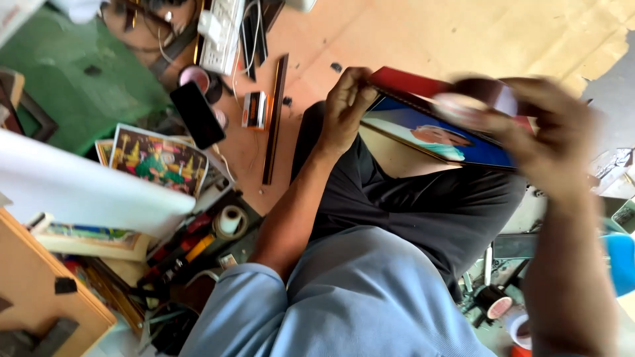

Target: Framing a portrait by assembling the frame and securing the backing with tape.

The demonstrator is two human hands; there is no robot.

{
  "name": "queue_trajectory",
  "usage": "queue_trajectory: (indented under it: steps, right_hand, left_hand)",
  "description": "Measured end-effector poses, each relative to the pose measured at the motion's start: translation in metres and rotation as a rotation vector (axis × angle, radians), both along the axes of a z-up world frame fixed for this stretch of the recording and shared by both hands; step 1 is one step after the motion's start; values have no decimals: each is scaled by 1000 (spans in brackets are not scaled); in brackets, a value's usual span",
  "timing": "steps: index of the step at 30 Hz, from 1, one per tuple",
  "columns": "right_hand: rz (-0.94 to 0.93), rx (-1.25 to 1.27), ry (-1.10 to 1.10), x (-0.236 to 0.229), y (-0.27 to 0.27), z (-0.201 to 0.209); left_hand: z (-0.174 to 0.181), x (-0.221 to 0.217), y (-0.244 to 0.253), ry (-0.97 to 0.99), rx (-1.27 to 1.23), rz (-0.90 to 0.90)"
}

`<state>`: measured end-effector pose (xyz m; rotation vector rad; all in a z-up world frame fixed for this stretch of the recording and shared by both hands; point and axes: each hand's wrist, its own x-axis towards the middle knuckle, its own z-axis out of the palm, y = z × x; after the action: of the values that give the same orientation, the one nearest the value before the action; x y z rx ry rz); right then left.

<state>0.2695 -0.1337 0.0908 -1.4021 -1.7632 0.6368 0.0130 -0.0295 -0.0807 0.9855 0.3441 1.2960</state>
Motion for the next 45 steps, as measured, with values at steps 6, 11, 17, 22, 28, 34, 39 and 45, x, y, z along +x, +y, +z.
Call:
queue_trajectory:
  steps: [6,11,17,22,28,34,39,45]
  right_hand:
    - [-21,84,-448,-35,-16,78]
    - [127,134,-616,-34,0,80]
    - [317,35,-816,-30,19,69]
    - [387,92,-1195,-45,27,74]
    - [391,54,-1525,-44,29,68]
    - [422,28,-1705,-52,31,75]
    - [386,63,-1634,-51,33,71]
    - [359,137,-1627,-48,35,69]
  left_hand:
    - [17,-3,-4,-6,-72,-25]
    - [9,-8,-8,65,-54,3]
    - [12,-11,-5,141,80,87]
    - [10,-10,0,168,121,91]
    - [8,-10,0,169,123,84]
    - [18,0,-10,233,108,131]
    - [64,20,-22,504,252,408]
    - [66,24,-18,489,-17,396]
